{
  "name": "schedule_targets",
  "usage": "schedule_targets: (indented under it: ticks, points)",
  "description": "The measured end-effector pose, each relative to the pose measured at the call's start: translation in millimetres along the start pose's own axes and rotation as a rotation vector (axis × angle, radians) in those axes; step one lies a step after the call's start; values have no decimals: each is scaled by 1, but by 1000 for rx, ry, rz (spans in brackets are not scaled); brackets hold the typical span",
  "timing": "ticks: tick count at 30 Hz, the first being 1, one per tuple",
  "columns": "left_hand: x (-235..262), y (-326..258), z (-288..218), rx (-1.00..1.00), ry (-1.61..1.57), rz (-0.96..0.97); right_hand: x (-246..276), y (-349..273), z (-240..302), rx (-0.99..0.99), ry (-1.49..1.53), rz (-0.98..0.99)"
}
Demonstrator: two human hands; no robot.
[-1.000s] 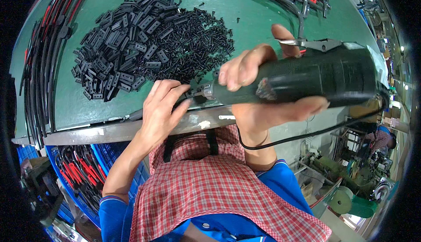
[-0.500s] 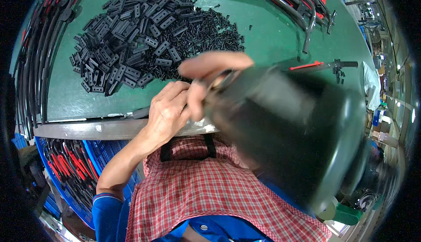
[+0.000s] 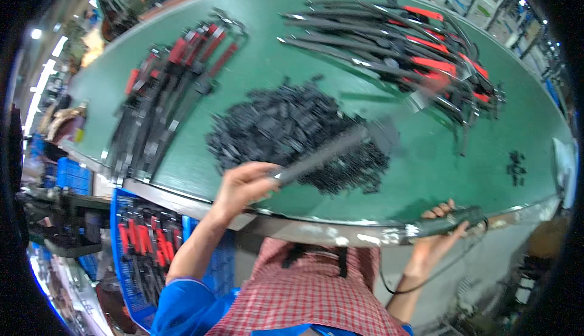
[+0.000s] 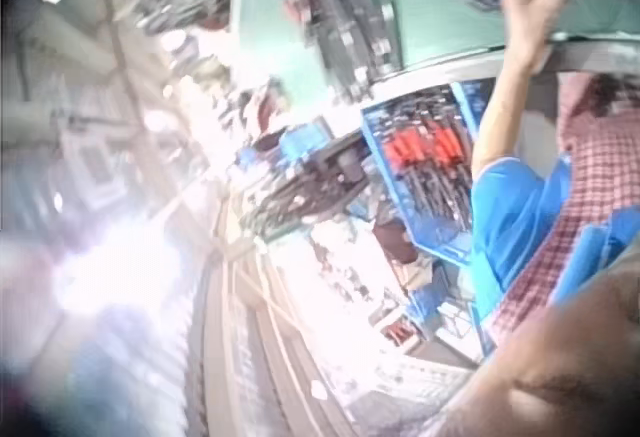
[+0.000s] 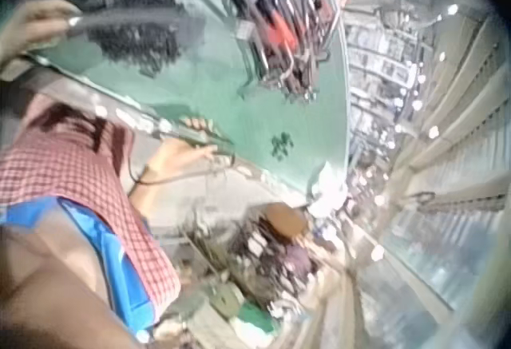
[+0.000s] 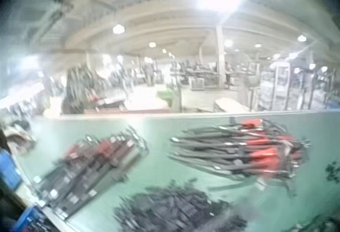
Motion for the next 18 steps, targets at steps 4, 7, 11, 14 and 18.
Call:
schedule_targets:
  ticks: [4, 7, 11, 14, 18]
  points:
    - [173, 2, -9, -128, 161, -641, 34, 21, 11, -51, 77, 68]
    - [299, -3, 34, -80, 712, -785, 26, 39, 1, -73, 47, 156]
    - [342, -15, 75, 135, 602, -817, 7, 35, -9, -128, 109, 105]
    - [386, -16, 56, 257, 1446, -593, 10, 37, -4, -124, 173, 123]
    - [245, 135, -29, -53, 1367, -355, 20, 39, -3, -140, 200, 114]
Point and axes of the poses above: each hand's wrist, its own y-axis towards the middle knuckle, its own x-axis out of the back of the hand, z = x × y, the point moved 5 cm from there along y, towards the middle knuckle, and after that the axes turned 9 degrees about -x, right-handed, at the moved point
